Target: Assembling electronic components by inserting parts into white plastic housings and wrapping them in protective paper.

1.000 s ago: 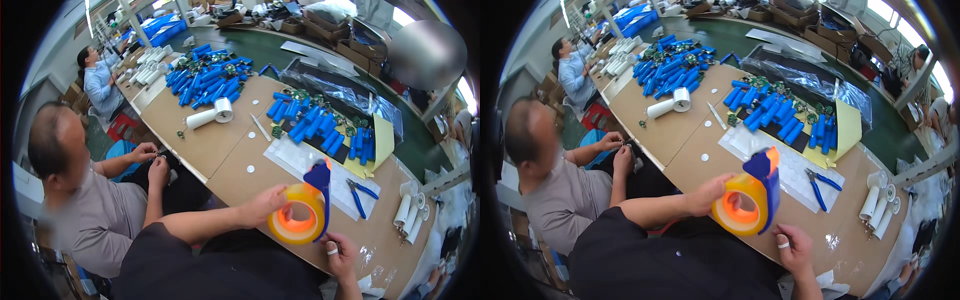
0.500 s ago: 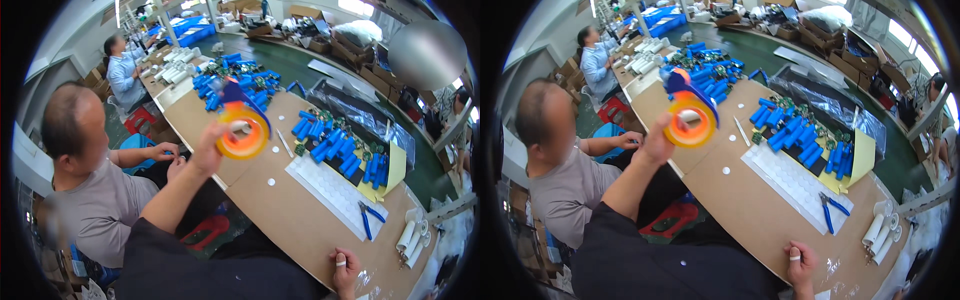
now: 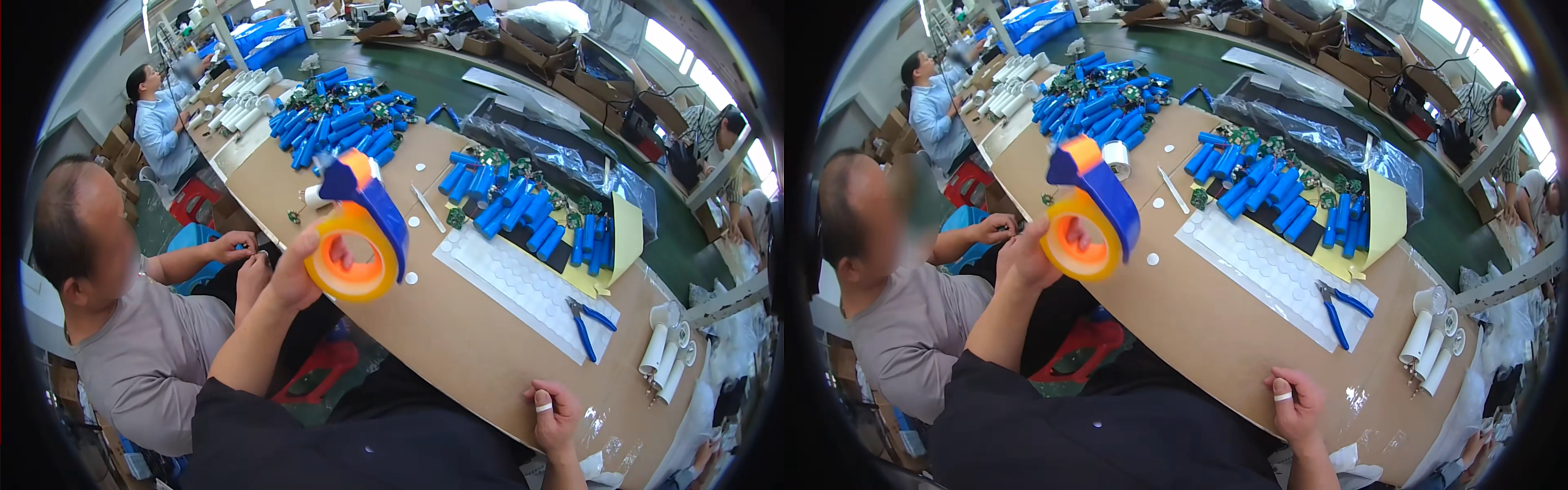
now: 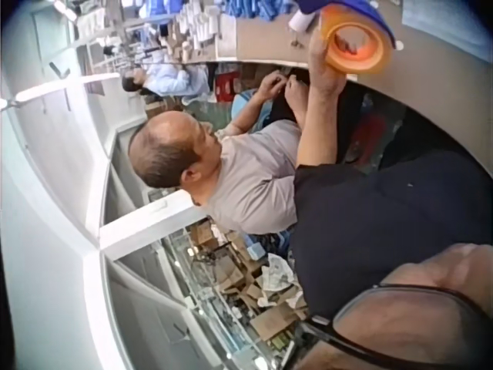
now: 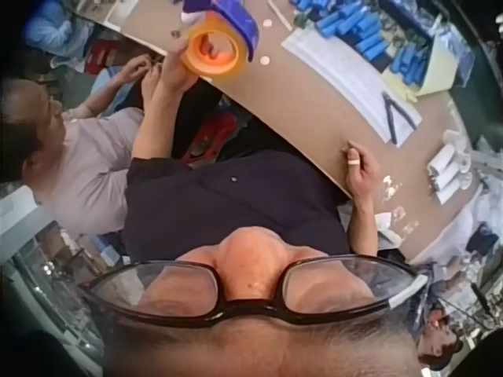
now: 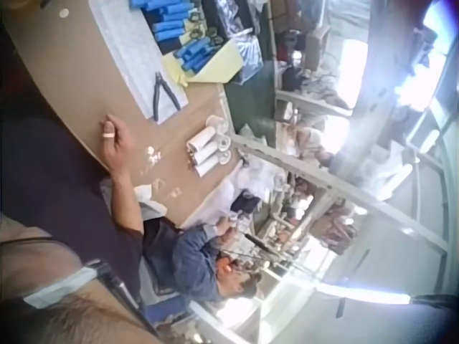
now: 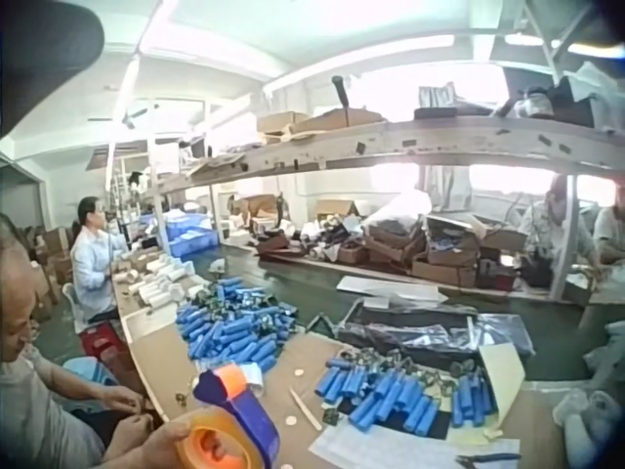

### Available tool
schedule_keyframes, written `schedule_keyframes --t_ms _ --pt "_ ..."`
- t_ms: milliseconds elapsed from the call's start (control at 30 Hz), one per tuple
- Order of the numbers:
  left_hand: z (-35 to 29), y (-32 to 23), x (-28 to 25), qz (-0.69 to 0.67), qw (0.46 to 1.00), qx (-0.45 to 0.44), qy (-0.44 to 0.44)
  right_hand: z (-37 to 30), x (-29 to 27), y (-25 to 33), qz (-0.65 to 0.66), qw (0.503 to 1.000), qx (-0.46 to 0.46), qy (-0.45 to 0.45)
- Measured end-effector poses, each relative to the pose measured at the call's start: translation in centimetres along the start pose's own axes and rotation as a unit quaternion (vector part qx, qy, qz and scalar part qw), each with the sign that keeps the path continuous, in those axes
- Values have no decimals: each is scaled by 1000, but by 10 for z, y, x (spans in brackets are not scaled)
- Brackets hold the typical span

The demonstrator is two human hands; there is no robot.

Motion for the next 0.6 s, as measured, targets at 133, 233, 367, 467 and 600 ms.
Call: schedule_keyframes --t_ms 133,233,367,467,600 --pt "2 -7 -7 39 999 19 3 -5 0 1 -2 1000 7 0" --pt "6 -28 -38 96 991 67 -58 -5 0 1 17 1000 9 -9" --pt "20 -64 -68 197 949 176 -173 -5 -3 -6 22 999 18 -20" --pt "26 -79 -116 261 899 261 -236 -6 -3 -6 10 1000 7 -22" --pt "23 -93 -175 537 753 225 -307 -4 -2 -10 6 1000 -7 -23"
Point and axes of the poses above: each hand's wrist, its own z-axis towards the middle knuckle, its own x-axis out of the palm, y = z × x, the point moved 7 cm from there along z, towards the middle knuckle, and after that the axes turned 5 degrees about x, right-handed, at the moved point
